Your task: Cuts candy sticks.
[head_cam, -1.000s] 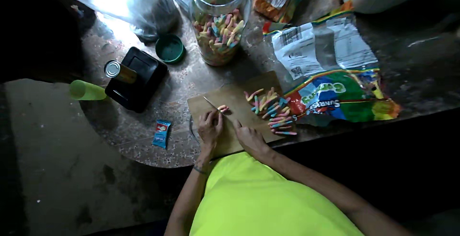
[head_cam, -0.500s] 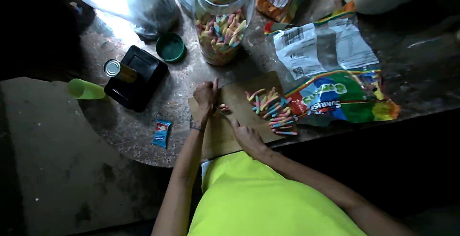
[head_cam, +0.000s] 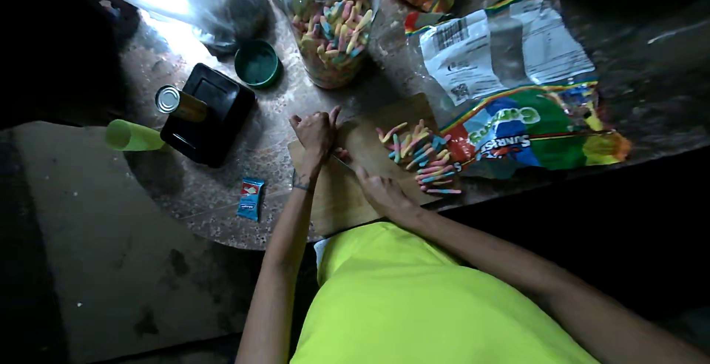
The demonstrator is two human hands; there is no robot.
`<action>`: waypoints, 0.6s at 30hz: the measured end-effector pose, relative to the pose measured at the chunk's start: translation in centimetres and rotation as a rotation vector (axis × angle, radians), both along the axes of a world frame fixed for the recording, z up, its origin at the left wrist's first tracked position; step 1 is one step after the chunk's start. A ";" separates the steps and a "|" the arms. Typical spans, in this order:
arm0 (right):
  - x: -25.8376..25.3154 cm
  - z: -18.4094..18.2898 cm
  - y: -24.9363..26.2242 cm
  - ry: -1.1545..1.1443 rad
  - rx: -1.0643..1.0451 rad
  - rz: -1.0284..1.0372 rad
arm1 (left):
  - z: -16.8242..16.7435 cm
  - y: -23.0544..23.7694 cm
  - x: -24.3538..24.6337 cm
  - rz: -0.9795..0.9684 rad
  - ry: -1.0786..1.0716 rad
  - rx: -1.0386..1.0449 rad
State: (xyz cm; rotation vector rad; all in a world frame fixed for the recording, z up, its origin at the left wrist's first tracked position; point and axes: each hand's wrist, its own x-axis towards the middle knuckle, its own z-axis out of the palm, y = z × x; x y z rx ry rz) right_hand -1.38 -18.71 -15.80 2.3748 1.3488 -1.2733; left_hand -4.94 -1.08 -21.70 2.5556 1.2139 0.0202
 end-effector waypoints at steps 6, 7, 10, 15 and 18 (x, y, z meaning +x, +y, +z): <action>-0.2 0.3 -1.7 -0.032 0.013 -0.014 | 4.7 1.9 -0.1 0.050 -0.132 -0.031; -0.3 0.8 -1.5 -0.022 -0.008 -0.011 | 5.6 1.9 0.2 0.078 -0.141 -0.063; -0.4 1.0 -0.3 0.053 0.009 -0.110 | 9.9 0.1 1.5 0.090 -0.091 -0.173; 0.1 0.6 -2.8 -0.008 -0.015 -0.023 | 9.4 -5.2 -6.2 0.092 -0.120 -0.351; -0.3 1.0 -1.4 0.021 -0.029 -0.045 | 2.6 -7.1 -8.7 0.173 -0.250 -0.345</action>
